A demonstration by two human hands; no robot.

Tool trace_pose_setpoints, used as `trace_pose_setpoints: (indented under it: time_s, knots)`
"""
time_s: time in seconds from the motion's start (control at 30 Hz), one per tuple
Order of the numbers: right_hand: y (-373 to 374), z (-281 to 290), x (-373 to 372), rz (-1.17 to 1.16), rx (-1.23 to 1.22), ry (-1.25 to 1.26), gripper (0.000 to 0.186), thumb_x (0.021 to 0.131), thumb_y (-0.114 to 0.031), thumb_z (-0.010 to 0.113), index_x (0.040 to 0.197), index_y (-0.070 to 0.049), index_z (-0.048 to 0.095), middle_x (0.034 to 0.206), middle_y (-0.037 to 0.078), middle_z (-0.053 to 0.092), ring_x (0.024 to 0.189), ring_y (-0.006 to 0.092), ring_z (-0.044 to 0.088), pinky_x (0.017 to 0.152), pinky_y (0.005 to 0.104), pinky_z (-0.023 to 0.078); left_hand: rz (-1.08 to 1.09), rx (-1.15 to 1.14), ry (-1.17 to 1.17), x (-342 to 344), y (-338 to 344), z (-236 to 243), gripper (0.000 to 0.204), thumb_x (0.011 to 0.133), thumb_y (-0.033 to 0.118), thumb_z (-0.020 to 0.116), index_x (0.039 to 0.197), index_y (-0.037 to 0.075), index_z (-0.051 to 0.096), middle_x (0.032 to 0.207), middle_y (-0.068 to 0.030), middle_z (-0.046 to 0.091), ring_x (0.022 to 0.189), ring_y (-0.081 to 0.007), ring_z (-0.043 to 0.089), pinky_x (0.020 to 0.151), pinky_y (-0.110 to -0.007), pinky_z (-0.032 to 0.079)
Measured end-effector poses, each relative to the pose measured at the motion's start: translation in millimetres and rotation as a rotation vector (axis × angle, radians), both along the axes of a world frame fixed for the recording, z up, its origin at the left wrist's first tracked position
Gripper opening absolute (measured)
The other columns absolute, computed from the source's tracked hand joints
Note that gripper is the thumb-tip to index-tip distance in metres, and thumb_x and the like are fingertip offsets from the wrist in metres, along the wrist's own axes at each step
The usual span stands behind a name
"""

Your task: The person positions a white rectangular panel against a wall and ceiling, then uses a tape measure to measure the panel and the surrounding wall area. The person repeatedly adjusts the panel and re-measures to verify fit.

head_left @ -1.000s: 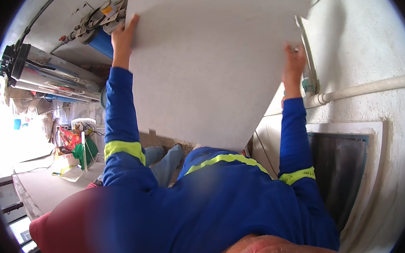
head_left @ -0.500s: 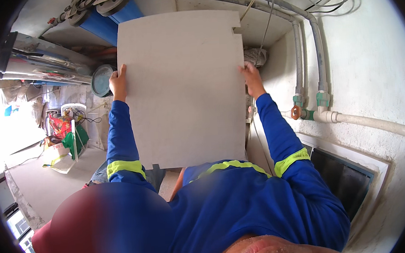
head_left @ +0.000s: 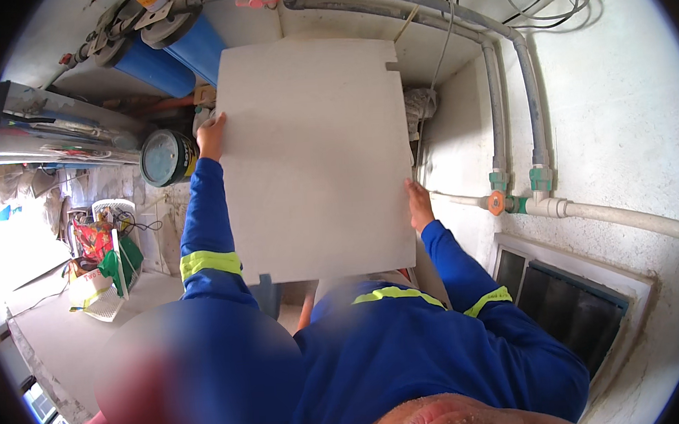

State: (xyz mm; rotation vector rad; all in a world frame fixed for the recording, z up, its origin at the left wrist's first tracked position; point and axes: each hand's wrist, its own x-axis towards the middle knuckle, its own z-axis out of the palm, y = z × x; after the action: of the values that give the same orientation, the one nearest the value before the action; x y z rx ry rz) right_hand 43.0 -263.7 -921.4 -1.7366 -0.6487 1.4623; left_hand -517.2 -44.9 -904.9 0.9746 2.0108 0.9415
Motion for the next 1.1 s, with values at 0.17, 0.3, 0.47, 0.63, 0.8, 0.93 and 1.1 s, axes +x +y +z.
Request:
trace_pose_setpoints:
  time_s: [0.17,0.3,0.47,0.63,0.8,0.93,1.1]
  knots:
    - [56.5,8.8,7.8,-0.046,0.081,0.029,0.059,0.098,-0.048,0.063,0.128,0.003,0.061,0.131,0.010,0.061,0.126,0.0167,0.049,0.111,0.0347,0.035,-0.527,0.066,0.209,4.0,13.2,-8.3,0.052,0.077,0.023,0.075,0.125,0.005,0.064,0.096,-0.0062,0.065,0.091,-0.0198,0.062,0.078,-0.032,0.050]
    - [59.3,-3.6,-6.3,-0.168,0.128,0.017,0.035,0.100,-0.037,0.063,0.105,-0.003,0.066,0.097,0.000,0.063,0.094,0.0104,0.055,0.087,0.0303,0.045,-0.101,-0.263,-0.143,19.7,-68.7,2.9,0.043,0.084,0.030,0.077,0.117,0.004,0.067,0.086,-0.0024,0.062,0.080,-0.0153,0.059,0.071,-0.030,0.048]
    - [60.0,-6.3,-22.5,-0.149,0.171,0.082,0.033,0.100,-0.037,0.063,0.102,-0.005,0.065,0.089,-0.002,0.057,0.085,0.0093,0.052,0.077,0.0299,0.045,-0.062,-0.173,-0.311,20.6,-116.4,0.0,0.043,0.093,0.048,0.072,0.087,0.006,0.067,0.072,0.0048,0.052,0.068,-0.0083,0.047,0.061,-0.029,0.041]
    - [55.1,-8.4,-37.3,-0.150,0.148,0.121,0.031,0.100,-0.039,0.063,0.094,-0.009,0.058,0.088,-0.002,0.054,0.085,0.0088,0.048,0.078,0.0298,0.044,-0.075,-0.118,-0.157,-4.9,-90.9,-17.2,0.046,0.095,0.042,0.070,0.071,0.006,0.056,0.068,0.0037,0.047,0.066,-0.0092,0.041,0.058,-0.031,0.037]
    - [41.4,-35.0,-48.9,-0.136,0.311,0.210,0.033,0.101,-0.036,0.062,0.113,-0.005,0.062,0.108,0.005,0.063,0.098,0.0127,0.055,0.087,0.0323,0.047,-0.149,-0.087,0.009,-18.5,-98.0,-21.0,0.044,0.096,0.037,0.069,0.067,0.009,0.052,0.066,0.0056,0.043,0.064,-0.0086,0.037,0.056,-0.030,0.033]
    - [49.5,-42.4,-54.9,0.027,0.417,-0.381,0.030,0.101,-0.035,0.061,0.090,-0.008,0.055,0.084,-0.002,0.047,0.079,0.0099,0.041,0.069,0.0312,0.038,-0.006,-0.165,-0.159,-23.7,-114.0,-14.2,0.040,0.096,0.033,0.070,0.067,0.013,0.052,0.066,0.0085,0.041,0.061,-0.0057,0.035,0.054,-0.027,0.030]
    - [89.3,-14.9,-47.8,-0.017,0.278,-0.212,0.039,0.101,-0.036,0.061,0.077,-0.012,0.042,0.076,-0.006,0.028,0.072,0.0086,0.025,0.061,0.0309,0.026,-0.013,-0.046,-0.210,-14.3,-98.5,-4.7,0.036,0.095,0.030,0.072,0.069,0.015,0.053,0.066,0.0104,0.038,0.060,-0.0039,0.032,0.053,-0.026,0.027]
